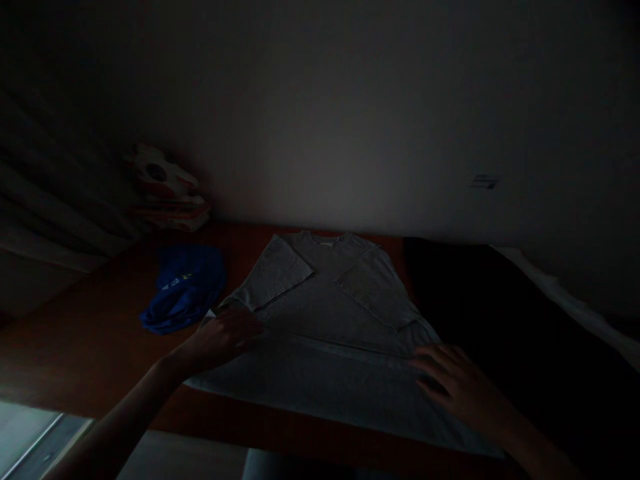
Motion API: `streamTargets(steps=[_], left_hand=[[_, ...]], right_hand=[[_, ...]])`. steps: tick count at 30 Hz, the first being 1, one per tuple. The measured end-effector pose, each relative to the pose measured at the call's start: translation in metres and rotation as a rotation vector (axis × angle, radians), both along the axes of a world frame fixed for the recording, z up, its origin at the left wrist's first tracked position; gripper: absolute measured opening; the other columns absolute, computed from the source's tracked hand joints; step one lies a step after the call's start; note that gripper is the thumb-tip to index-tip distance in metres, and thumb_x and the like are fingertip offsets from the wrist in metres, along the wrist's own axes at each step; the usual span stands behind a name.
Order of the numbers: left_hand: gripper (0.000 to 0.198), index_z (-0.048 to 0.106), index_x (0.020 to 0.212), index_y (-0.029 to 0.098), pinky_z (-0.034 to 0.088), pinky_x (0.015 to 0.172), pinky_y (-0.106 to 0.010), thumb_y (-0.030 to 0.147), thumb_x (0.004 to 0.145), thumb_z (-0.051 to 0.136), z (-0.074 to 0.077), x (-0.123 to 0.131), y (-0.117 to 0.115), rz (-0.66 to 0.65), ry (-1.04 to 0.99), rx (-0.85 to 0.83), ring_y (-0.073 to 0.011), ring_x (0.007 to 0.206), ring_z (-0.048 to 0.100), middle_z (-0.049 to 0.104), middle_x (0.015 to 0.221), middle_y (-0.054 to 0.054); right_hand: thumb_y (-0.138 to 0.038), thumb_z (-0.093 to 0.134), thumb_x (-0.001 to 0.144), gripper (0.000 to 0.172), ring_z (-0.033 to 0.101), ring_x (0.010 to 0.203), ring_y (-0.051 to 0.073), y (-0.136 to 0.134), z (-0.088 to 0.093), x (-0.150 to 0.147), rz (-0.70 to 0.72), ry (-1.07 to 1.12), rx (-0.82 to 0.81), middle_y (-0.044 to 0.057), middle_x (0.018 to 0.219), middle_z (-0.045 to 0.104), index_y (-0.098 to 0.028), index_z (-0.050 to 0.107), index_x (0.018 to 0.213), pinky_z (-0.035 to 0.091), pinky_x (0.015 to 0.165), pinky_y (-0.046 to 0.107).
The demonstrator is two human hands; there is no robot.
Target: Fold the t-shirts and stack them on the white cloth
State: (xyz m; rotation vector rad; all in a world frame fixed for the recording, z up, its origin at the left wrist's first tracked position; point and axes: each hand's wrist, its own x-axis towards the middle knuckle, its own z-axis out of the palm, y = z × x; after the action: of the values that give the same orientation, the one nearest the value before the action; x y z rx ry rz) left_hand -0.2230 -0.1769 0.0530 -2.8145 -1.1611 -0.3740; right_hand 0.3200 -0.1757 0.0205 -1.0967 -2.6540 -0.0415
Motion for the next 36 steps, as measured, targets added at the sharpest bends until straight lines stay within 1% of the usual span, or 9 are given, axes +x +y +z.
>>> streamTargets(steps=[4,8,13,16,20,23,26,31,36], left_hand=[[0.029,0.069,0.119,0.021,0.054,0.092,-0.033,0.01,0.096,0.055,-0.004,0.007,0.004,-0.022,0.068,0.008,-0.0205,0.1,0.071,0.077,0.107,-0.007],[0.031,0.071,0.117,0.022,0.055,0.089,-0.031,0.01,0.094,0.053,-0.005,0.004,0.01,0.07,0.029,-0.047,-0.0196,0.097,0.072,0.077,0.105,-0.007],[0.03,0.074,0.113,0.024,0.056,0.087,-0.031,0.017,0.095,0.051,-0.007,0.006,0.021,0.178,-0.038,-0.166,-0.0203,0.096,0.074,0.078,0.106,-0.006],[0.027,0.073,0.113,0.023,0.056,0.092,-0.035,0.021,0.096,0.052,-0.009,0.014,0.024,0.215,-0.051,-0.179,-0.0222,0.1,0.072,0.076,0.109,-0.008],[0.026,0.071,0.119,0.025,0.053,0.099,-0.04,0.026,0.098,0.056,-0.011,0.034,0.021,0.135,-0.051,-0.152,-0.0239,0.11,0.068,0.073,0.118,-0.008],[0.024,0.07,0.118,0.024,0.053,0.096,-0.038,0.027,0.102,0.053,-0.013,0.052,0.021,0.039,-0.018,-0.162,-0.022,0.104,0.068,0.074,0.112,-0.007],[0.025,0.071,0.115,0.022,0.052,0.093,-0.036,0.027,0.104,0.049,-0.014,0.066,0.024,-0.006,-0.01,-0.174,-0.0212,0.1,0.069,0.075,0.109,-0.007],[0.029,0.072,0.114,0.022,0.05,0.089,-0.033,0.031,0.105,0.046,-0.008,0.082,0.032,-0.017,-0.11,-0.294,-0.0197,0.097,0.07,0.076,0.104,-0.007],[0.03,0.074,0.106,0.02,0.05,0.082,-0.028,0.034,0.104,0.047,0.0,0.088,0.042,0.068,-0.197,-0.498,-0.0191,0.093,0.072,0.078,0.102,-0.006]], right_hand=[[-0.019,0.051,0.096,0.027,0.071,0.094,0.021,0.002,0.003,-0.009,0.039,-0.028,0.039,0.004,0.106,0.075,-0.028,0.067,0.115,0.052,0.086,0.041],[-0.015,0.048,0.095,0.029,0.071,0.091,0.021,0.006,0.004,-0.012,0.024,-0.015,0.033,0.004,0.105,0.076,-0.026,0.067,0.113,0.052,0.084,0.04],[-0.019,0.05,0.094,0.029,0.072,0.091,0.022,0.015,0.007,-0.016,-0.088,0.07,-0.097,0.003,0.103,0.078,-0.028,0.07,0.113,0.054,0.083,0.039],[-0.024,0.053,0.095,0.024,0.073,0.094,0.024,0.019,0.008,-0.02,-0.157,0.071,-0.191,0.003,0.104,0.078,-0.029,0.071,0.109,0.055,0.085,0.042],[-0.028,0.06,0.093,0.022,0.071,0.101,0.026,0.019,0.007,-0.031,-0.139,0.077,-0.218,0.004,0.108,0.076,-0.03,0.07,0.112,0.054,0.09,0.044],[-0.027,0.06,0.095,0.018,0.07,0.101,0.024,0.016,0.007,-0.044,-0.099,0.105,-0.243,0.003,0.105,0.075,-0.031,0.071,0.109,0.054,0.091,0.042],[-0.022,0.059,0.094,0.021,0.07,0.102,0.025,0.014,0.009,-0.057,-0.09,0.135,-0.281,0.003,0.106,0.074,-0.03,0.071,0.109,0.054,0.092,0.043],[-0.027,0.054,0.097,0.019,0.069,0.099,0.024,0.015,0.024,-0.074,-0.104,0.195,-0.378,0.004,0.103,0.073,-0.028,0.072,0.103,0.053,0.092,0.042],[-0.033,0.049,0.098,0.024,0.071,0.09,0.022,0.02,0.036,-0.081,-0.185,0.253,-0.527,0.004,0.093,0.075,-0.026,0.071,0.092,0.052,0.083,0.038]])
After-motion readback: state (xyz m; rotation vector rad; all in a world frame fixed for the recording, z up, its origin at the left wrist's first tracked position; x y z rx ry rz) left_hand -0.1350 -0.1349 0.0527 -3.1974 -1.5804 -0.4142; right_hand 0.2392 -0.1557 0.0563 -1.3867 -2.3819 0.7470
